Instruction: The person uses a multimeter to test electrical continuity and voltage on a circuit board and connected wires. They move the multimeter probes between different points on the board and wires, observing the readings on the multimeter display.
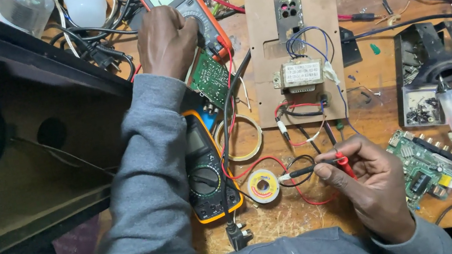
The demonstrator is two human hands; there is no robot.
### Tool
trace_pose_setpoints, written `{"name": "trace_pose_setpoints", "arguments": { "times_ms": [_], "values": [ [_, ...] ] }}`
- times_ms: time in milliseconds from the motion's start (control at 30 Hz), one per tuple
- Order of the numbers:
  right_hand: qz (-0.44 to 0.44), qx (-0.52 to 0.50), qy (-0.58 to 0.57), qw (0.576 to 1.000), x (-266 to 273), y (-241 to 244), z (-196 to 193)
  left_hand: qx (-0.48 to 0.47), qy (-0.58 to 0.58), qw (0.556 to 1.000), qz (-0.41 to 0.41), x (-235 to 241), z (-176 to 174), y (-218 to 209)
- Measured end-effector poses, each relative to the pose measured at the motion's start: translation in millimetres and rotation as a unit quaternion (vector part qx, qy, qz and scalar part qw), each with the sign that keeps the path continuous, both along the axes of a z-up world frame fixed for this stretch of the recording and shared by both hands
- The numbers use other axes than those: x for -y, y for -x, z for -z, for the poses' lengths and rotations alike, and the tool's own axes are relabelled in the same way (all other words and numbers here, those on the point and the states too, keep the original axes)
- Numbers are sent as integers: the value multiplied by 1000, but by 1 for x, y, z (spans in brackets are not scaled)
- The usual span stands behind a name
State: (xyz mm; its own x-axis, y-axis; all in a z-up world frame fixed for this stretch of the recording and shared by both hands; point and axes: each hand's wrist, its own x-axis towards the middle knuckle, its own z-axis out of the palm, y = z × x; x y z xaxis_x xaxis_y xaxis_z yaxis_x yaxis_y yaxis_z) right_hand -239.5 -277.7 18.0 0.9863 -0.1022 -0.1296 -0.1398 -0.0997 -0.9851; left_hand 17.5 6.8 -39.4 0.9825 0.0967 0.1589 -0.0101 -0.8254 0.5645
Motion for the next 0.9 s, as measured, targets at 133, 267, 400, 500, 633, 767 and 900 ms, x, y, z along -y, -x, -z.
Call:
{"name": "trace_pose_setpoints", "arguments": {
  "times_ms": [133,267,400,500,633,767,900],
  "values": [
    [1,-5,-6,1000,0,0,-2,-24,-6,1000,-18,6,-7,6],
    [4,-7,-1,1000,0,-1,-3,-22,4,1000,-17,3,-19,12],
    [15,-10,0,1000,1,0,1,-14,49,998,-24,6,-26,13],
    [4,-15,3,1000,-2,-3,-4,3,47,999,-25,8,-25,9],
    [9,-10,-10,1000,-5,-2,0,2,46,999,-14,7,-20,8],
    [-1,-1,5,1000,-5,-2,-3,24,47,999,6,5,-22,9],
    [0,2,4,1000,-1,0,-8,70,-30,997,5,11,-47,32]
  ]
}}
